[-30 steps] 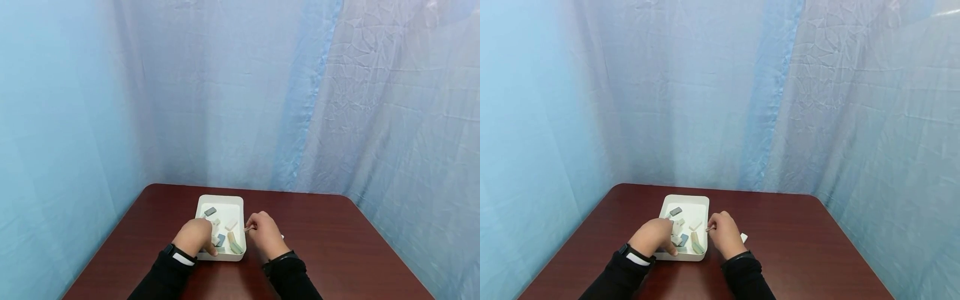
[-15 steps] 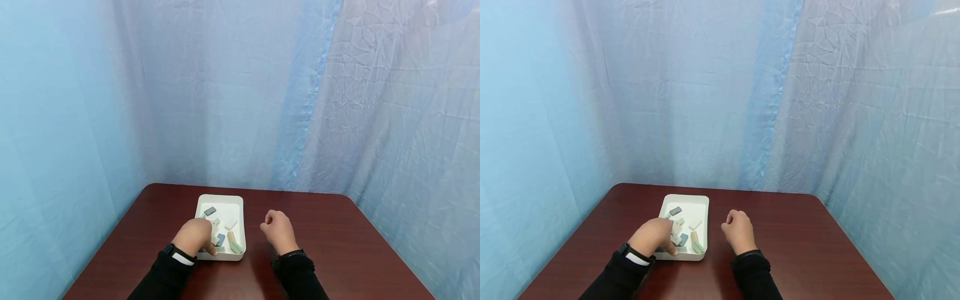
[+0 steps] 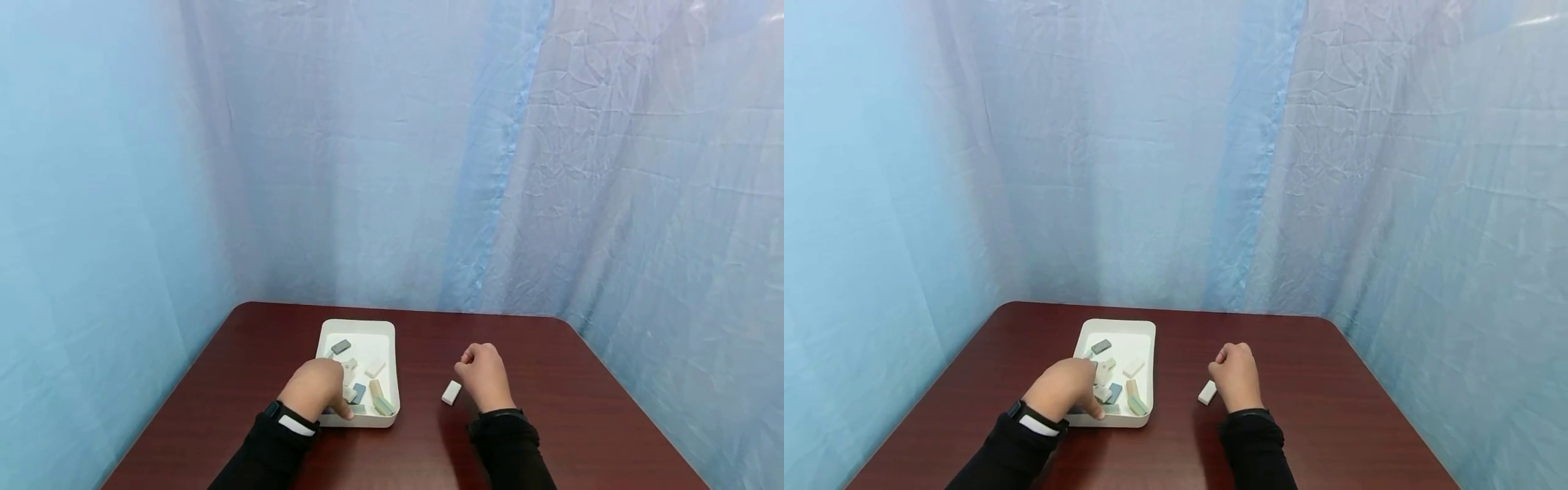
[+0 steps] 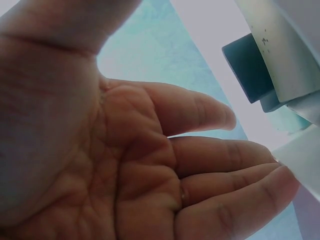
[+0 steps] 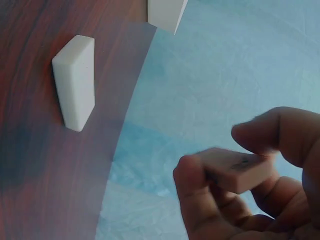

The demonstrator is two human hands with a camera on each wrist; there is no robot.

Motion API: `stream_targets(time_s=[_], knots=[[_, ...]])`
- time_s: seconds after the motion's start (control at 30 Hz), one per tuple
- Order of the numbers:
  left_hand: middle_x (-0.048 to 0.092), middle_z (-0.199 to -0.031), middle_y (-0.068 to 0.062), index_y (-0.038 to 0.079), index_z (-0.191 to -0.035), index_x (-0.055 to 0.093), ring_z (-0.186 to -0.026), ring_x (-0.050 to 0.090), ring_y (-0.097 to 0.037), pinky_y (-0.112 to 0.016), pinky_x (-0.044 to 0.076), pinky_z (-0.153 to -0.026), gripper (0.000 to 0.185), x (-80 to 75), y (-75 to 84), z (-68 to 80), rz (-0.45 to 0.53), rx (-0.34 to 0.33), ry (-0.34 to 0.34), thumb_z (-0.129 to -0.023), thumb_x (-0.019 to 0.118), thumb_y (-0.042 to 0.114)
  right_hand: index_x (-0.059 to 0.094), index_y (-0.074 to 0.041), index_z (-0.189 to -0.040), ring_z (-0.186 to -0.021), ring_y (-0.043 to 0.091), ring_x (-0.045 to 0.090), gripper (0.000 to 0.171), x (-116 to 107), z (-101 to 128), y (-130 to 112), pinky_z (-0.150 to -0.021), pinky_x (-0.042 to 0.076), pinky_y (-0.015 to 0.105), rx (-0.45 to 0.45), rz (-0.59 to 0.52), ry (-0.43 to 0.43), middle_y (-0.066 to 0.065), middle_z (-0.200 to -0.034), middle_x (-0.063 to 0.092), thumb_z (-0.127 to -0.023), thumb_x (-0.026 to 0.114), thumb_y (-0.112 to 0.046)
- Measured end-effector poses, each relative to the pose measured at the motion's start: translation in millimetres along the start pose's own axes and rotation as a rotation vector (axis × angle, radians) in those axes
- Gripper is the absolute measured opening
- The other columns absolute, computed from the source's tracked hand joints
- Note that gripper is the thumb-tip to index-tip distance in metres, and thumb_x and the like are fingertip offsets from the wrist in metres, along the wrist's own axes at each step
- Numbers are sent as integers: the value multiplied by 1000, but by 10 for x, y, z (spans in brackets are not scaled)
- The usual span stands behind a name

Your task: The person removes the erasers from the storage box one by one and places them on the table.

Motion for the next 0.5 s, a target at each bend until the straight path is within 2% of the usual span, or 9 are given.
stream_targets(time_s=[0.13, 0.27, 0.37, 0.5], knots=[[66, -85, -3, 7, -95, 77, -76, 57, -20, -41, 53, -77, 51, 1, 0, 7, 7, 6, 7, -70, 100, 45, 57, -8, -80, -77, 23, 47, 17, -18, 10, 49, -70, 40, 39, 26, 28, -48, 12, -96, 55, -95, 63, -1], [66, -83, -2, 7, -94, 76, -75, 57, -20, -40, 52, -76, 49, 11, 2, 10, 19, 12, 13, -70, 100, 43, 67, -4, -90, -77, 23, 53, 9, -33, 16, 98, -70, 44, 38, 28, 61, -81, 12, -97, 66, -96, 62, -1], [66, -81, -2, 7, -93, 76, -74, 57, -20, -40, 52, -76, 49, 10, 1, 15, 21, 13, 16, -70, 101, 43, 70, -4, -93, -76, 22, 55, 11, -46, 16, 135, -69, 45, 38, 31, 94, -93, 12, -94, 70, -97, 60, -1], [66, -82, -3, 7, -94, 76, -75, 58, -20, -40, 52, -75, 48, -7, 1, 18, 19, 18, 12, -71, 100, 43, 68, -3, -82, -69, 22, 55, 24, -44, -3, 206, -65, 41, 36, 57, 130, -105, 11, -81, 69, -102, 55, 0]])
Point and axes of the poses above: each hand's wrist, its own z-axis away from the middle knuckle, its own x-axis out of the palm, y = z × x, the point moved 3 cm from there along -z, towards the middle knuckle
